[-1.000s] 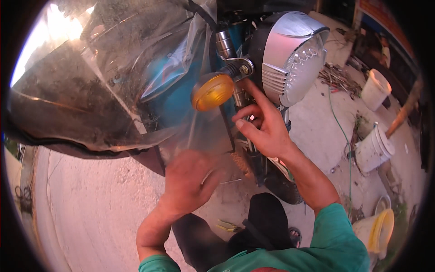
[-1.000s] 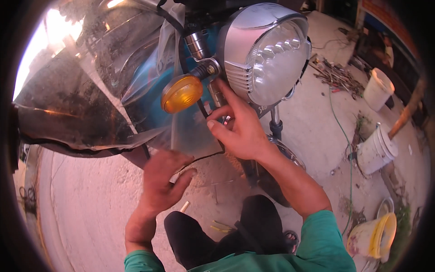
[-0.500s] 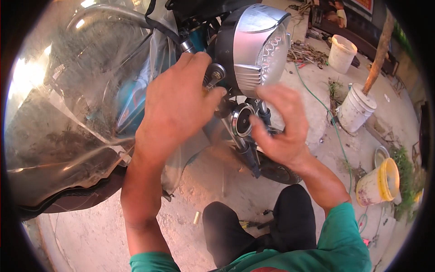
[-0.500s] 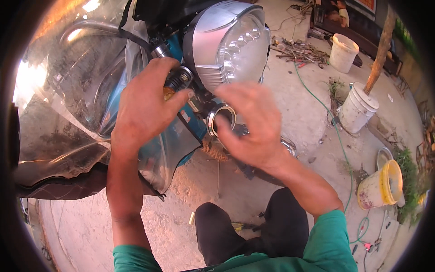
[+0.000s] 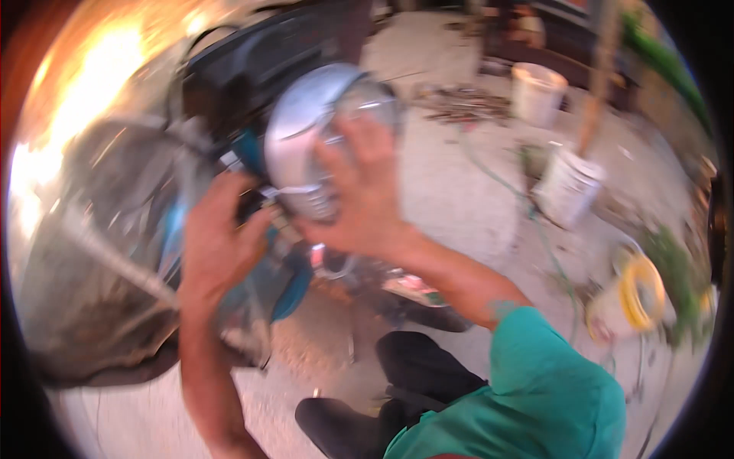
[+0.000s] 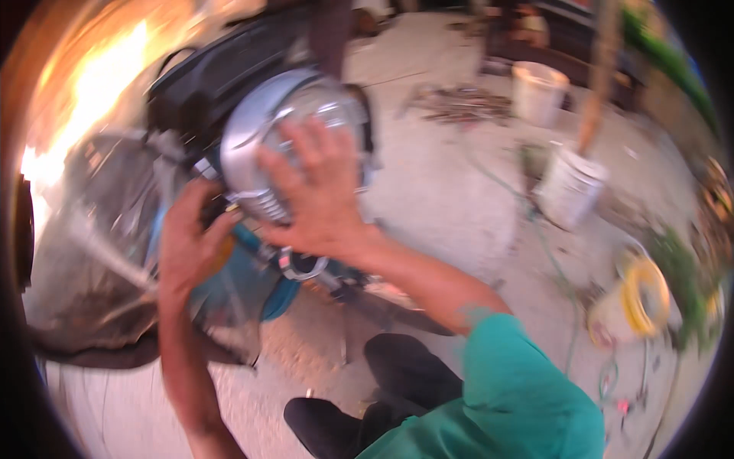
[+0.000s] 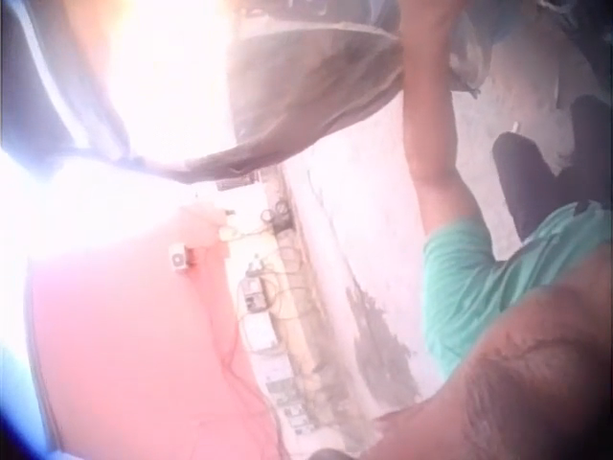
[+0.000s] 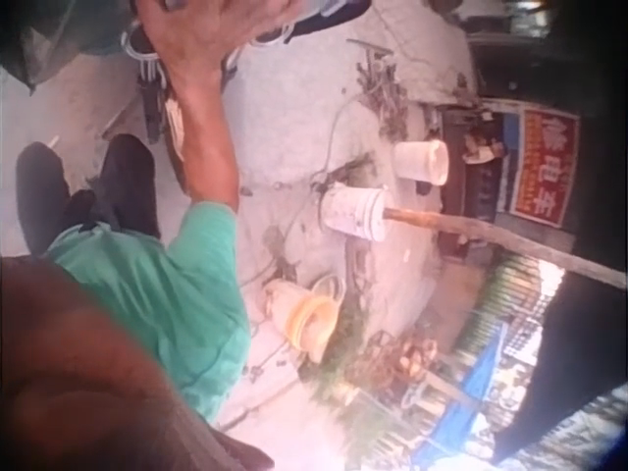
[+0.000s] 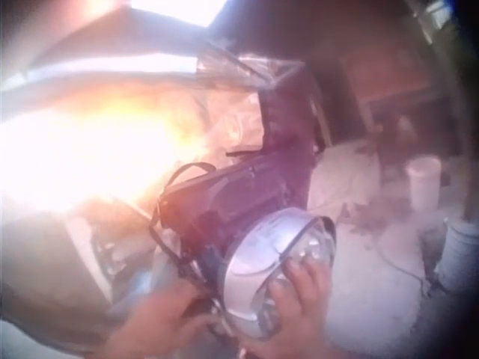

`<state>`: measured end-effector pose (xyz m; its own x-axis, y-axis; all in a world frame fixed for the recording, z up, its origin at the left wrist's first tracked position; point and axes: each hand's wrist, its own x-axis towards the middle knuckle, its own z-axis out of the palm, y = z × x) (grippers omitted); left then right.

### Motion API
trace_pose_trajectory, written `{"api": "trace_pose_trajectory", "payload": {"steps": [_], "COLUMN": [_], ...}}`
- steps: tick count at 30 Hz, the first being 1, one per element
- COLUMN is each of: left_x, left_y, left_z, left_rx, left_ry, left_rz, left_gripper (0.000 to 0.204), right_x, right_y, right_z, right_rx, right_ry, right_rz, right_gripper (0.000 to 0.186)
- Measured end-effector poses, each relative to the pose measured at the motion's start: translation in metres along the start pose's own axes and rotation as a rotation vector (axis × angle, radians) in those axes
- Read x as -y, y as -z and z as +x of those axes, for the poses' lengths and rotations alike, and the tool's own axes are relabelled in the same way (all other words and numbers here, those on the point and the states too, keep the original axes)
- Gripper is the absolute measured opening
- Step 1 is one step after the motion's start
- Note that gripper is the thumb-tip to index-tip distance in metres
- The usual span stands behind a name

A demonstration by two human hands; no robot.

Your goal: The person repairs the headlight assembly of a motorcycle using a T-handle socket wrench to tighten bolts while holding the assembly in place by hand.

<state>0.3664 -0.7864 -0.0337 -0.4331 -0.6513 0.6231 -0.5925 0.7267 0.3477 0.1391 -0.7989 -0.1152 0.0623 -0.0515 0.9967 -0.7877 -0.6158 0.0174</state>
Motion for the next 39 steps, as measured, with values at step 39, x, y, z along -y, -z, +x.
{"api": "trace_pose_trajectory", "payload": {"steps": [39], "left_x": [-0.047], "left_y": [-0.017], "left_z": [-0.017], "left_rx": [-0.202], "left_ry": [-0.042], "left_rz": [0.534], "left_gripper": [0.012], "right_x": [0.001], "right_y": [0.010], "right_z": [0.003], "right_rx": [0.010], "right_ry": [-0.069], "right_rz": [0.132], "right_gripper": [0.100]}}
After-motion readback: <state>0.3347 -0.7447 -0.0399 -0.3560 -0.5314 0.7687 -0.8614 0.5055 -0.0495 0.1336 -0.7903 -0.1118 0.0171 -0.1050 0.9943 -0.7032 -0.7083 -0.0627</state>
